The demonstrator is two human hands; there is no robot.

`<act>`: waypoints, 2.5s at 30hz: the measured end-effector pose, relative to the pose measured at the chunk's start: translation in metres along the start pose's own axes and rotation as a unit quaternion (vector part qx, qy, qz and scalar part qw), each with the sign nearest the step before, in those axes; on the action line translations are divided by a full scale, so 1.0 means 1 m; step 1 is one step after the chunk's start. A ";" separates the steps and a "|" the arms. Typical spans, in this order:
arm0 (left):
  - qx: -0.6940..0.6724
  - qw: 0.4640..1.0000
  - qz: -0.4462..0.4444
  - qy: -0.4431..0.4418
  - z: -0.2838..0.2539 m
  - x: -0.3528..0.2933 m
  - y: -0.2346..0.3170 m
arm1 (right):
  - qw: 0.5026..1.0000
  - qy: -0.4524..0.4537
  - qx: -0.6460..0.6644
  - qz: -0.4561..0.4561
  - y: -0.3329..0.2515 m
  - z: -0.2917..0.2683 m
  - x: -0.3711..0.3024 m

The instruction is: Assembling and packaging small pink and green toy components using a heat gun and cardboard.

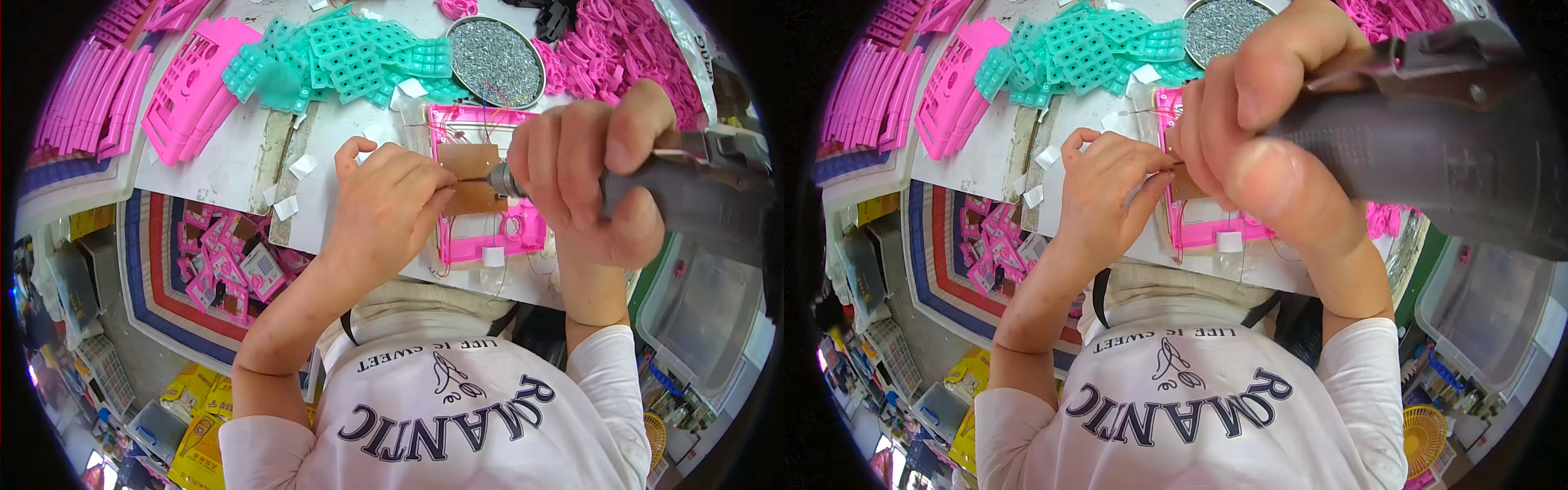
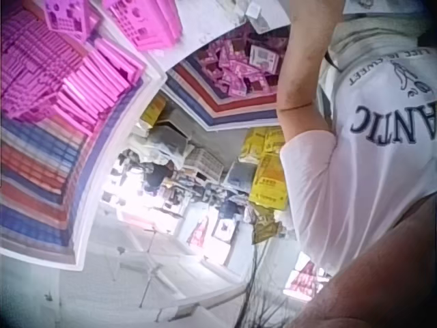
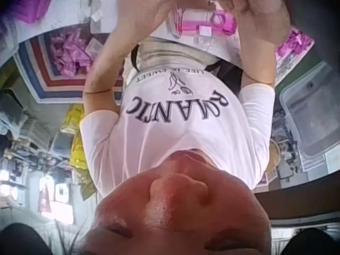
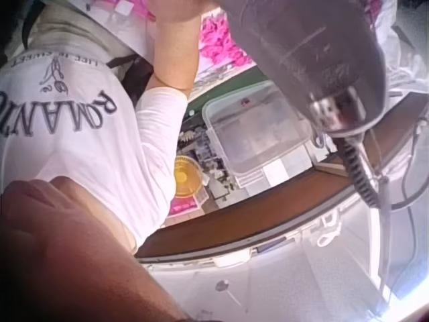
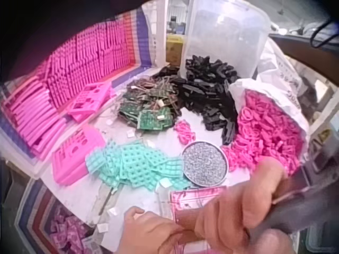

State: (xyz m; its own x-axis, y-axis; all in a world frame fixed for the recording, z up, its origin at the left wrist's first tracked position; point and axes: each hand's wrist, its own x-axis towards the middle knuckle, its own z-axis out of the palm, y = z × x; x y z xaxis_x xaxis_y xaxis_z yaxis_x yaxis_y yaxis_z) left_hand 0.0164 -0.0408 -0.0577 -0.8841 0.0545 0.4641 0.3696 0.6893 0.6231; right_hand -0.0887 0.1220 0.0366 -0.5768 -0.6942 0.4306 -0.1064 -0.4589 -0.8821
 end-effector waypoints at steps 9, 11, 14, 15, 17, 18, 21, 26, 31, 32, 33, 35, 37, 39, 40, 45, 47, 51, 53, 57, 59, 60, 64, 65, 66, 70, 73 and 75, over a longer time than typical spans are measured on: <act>-0.022 0.999 0.034 -0.012 0.008 0.004 0.011 | 0.997 0.065 0.017 0.026 -0.012 0.009 -0.027; 0.004 0.999 0.050 -0.021 0.009 0.001 0.011 | 0.996 0.080 0.020 0.026 -0.012 0.010 -0.031; 0.030 0.999 0.032 -0.027 0.004 0.002 0.024 | 0.993 0.109 0.013 0.037 -0.009 0.011 -0.041; 0.037 0.999 0.019 -0.028 0.001 0.003 0.029 | 0.992 0.116 0.006 0.040 -0.006 0.010 -0.044; 0.072 0.993 0.022 -0.089 -0.002 -0.005 0.023 | 0.991 0.127 -0.006 0.045 0.002 0.010 -0.050; 0.089 0.989 0.024 -0.120 -0.003 -0.008 0.021 | 0.992 0.119 -0.017 0.043 0.005 0.008 -0.051; 0.098 0.989 0.026 -0.108 -0.001 -0.010 0.022 | 0.992 0.102 -0.060 0.053 0.013 0.006 -0.054; 0.090 0.989 0.017 -0.113 -0.002 -0.010 0.023 | 0.975 0.015 -0.187 0.115 0.002 0.007 -0.051; 0.031 0.993 -0.008 -0.113 -0.002 -0.014 0.045 | 0.994 0.014 -0.050 0.093 0.019 -0.018 -0.045; 0.016 0.992 0.000 -0.126 -0.001 -0.020 0.054 | 0.997 0.028 -0.025 0.073 0.016 -0.021 -0.045; 0.001 0.990 0.009 -0.139 0.003 -0.023 0.059 | 0.998 0.041 -0.003 0.050 0.013 -0.024 -0.043; 0.038 0.986 0.035 -0.159 0.015 -0.021 0.056 | 0.999 0.042 0.027 -0.010 0.004 -0.032 -0.037; 0.045 0.983 0.057 -0.167 0.019 -0.015 0.053 | 0.997 0.023 0.005 -0.076 -0.003 -0.042 -0.034; 0.023 0.990 0.013 -0.141 0.014 -0.010 0.048 | 0.941 0.156 -0.269 -0.136 -0.029 -0.040 -0.039; 0.009 0.992 -0.006 -0.129 0.013 -0.006 0.045 | 0.903 0.183 -0.363 -0.142 -0.037 -0.036 -0.050; -0.183 0.946 -0.220 -0.151 0.006 0.009 0.037 | 0.884 0.105 -0.453 0.051 -0.011 -0.011 -0.097; -0.237 0.926 -0.245 -0.161 0.006 0.009 0.032 | 0.903 0.026 -0.418 0.095 0.018 -0.016 -0.097; -0.234 0.938 -0.197 -0.163 0.004 0.005 0.031 | 0.901 0.103 -0.359 0.222 0.016 -0.016 -0.094; -0.187 0.955 -0.167 -0.156 0.007 0.005 0.034 | 0.900 0.113 -0.345 0.239 0.019 -0.018 -0.097; -0.146 0.970 -0.137 -0.137 0.011 0.006 0.038 | 0.902 0.156 -0.270 0.299 0.019 -0.017 -0.100; -0.142 0.973 -0.125 -0.132 0.012 0.007 0.039 | 0.901 0.165 -0.248 0.315 0.020 -0.017 -0.101; -0.144 0.973 -0.124 -0.130 0.013 0.006 0.039 | 0.902 0.170 -0.232 0.321 0.020 -0.017 -0.102; -0.187 0.969 -0.101 -0.128 0.014 0.006 0.033 | 0.904 0.175 -0.185 0.345 0.021 -0.021 -0.104; -0.185 0.968 -0.104 -0.131 0.014 0.006 0.033 | 0.903 0.174 -0.177 0.352 0.021 -0.022 -0.105; -0.183 0.968 -0.106 -0.135 0.014 0.007 0.032 | 0.901 0.173 -0.174 0.357 0.021 -0.022 -0.104; -0.181 0.964 -0.124 -0.148 0.013 0.010 0.037 | 0.903 0.163 -0.167 0.360 0.017 -0.021 -0.104; -0.166 0.962 -0.146 -0.161 0.011 0.011 0.042 | 0.911 0.158 -0.153 0.350 0.017 -0.020 -0.105; -0.177 0.958 -0.158 -0.159 0.010 0.010 0.044 | 0.914 0.155 -0.145 0.346 0.017 -0.021 -0.106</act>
State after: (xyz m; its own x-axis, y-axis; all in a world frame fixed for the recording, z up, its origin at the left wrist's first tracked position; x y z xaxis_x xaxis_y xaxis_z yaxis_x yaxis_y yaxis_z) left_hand 0.0207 -0.0026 -0.0324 -0.9896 0.1390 0.0373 0.0932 0.4220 0.9018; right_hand -0.0466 0.1991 -0.0277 -0.7842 -0.5518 -0.2838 0.1865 0.2267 -0.9559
